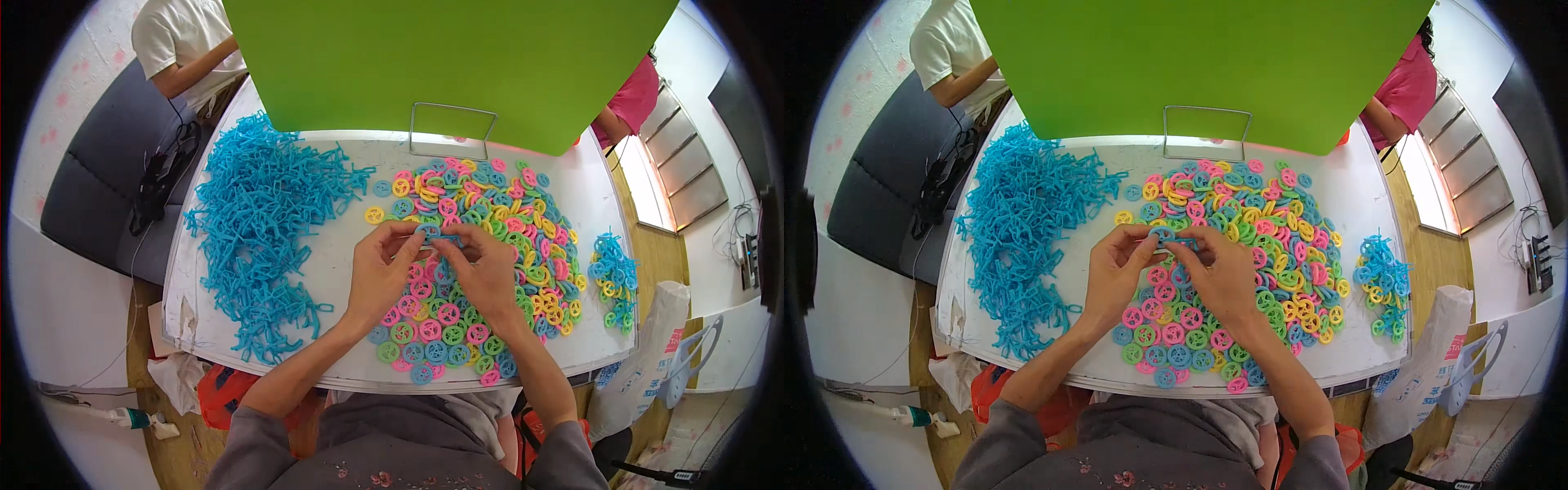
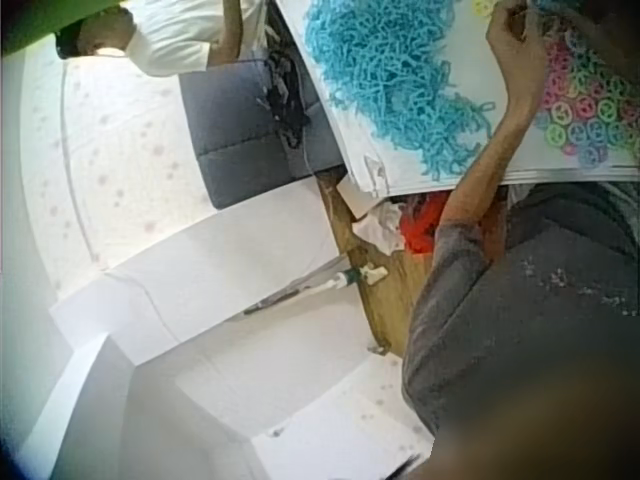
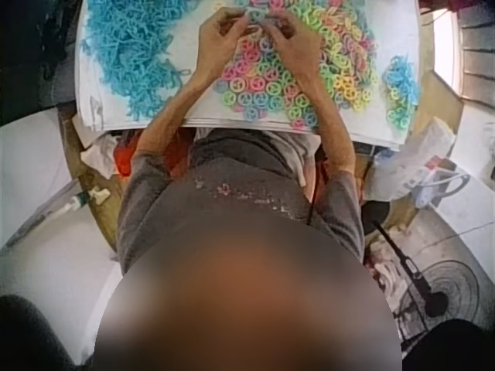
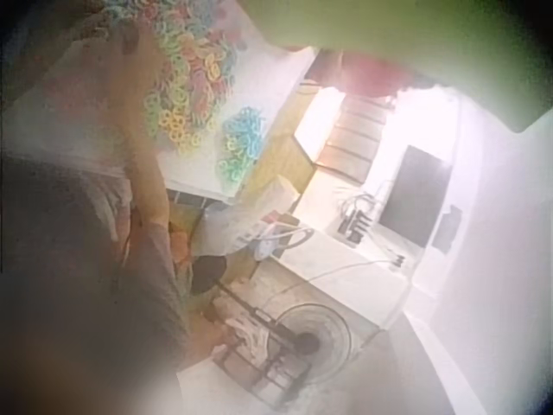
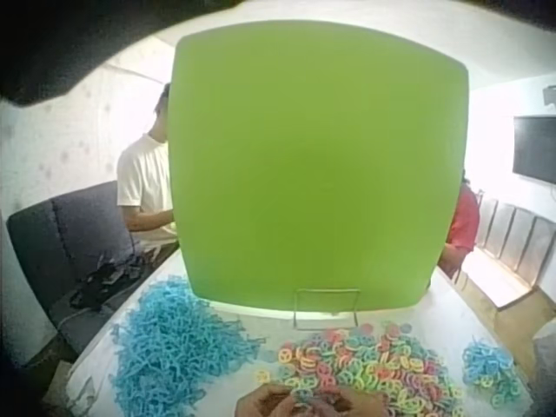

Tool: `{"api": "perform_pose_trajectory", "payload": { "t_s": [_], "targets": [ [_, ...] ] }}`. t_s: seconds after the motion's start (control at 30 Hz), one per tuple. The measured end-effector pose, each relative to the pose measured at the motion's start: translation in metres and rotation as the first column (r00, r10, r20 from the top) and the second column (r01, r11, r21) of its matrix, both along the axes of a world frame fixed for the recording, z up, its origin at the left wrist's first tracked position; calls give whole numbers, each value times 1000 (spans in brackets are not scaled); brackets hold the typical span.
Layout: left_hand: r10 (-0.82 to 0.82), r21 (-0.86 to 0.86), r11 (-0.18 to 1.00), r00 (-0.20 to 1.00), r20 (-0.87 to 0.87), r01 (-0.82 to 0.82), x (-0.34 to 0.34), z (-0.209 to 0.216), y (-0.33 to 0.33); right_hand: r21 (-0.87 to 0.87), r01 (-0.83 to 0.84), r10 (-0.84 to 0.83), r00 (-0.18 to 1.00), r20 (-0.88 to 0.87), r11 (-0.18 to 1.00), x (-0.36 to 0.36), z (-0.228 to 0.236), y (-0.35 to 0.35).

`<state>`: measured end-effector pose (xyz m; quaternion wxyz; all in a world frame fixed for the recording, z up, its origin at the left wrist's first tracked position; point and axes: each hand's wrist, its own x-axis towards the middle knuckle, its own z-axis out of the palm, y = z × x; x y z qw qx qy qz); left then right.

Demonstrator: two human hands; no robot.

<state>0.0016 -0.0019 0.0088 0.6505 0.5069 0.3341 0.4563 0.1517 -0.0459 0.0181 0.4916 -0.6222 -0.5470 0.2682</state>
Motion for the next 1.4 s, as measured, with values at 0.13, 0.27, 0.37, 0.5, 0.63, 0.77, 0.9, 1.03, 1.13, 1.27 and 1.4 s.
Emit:
{"api": "perform_pose_trajectory", "payload": {
  "t_s": [0.13,0.27,0.37,0.5,0.63,0.77,0.9,1.03,1.13,1.27,1.4],
  "targets": [
    [15,-26,1000,999,51,-14,1,2,-1,19,-2,-1,988,152,1000,-1,-3,0],
    [23,-81,997,989,146,-11,1,0,-1,139,8,-41,971,236,990,-5,-4,0],
    [40,-71,997,993,114,-32,2,-1,-3,170,13,-51,975,217,985,-8,-5,-1],
    [63,-27,998,993,102,-61,4,-6,-5,225,9,-62,971,231,974,-10,-6,-2],
    [91,53,994,995,41,-93,3,-7,-7,202,6,-48,978,201,979,-11,-7,-2],
    [101,111,989,994,-30,-97,1,-5,-7,163,22,-54,979,199,986,-12,-6,-4],
    [132,183,976,989,-70,-117,2,-5,-8,148,23,-50,982,182,989,-12,-8,-3],
    [175,266,956,970,-170,-126,4,-3,-8,146,27,-55,980,193,989,-11,-13,-3],
    [198,302,944,958,-205,-131,1,-3,-9,108,1,-23,980,200,994,-14,-9,-4],
    [160,205,970,978,-133,-131,2,-1,-11,22,1,-5,983,182,1000,-13,-9,-3],
    [110,11,994,994,-22,-110,2,2,-7,-10,18,-17,998,59,1000,-10,-2,0]
  ]
}}
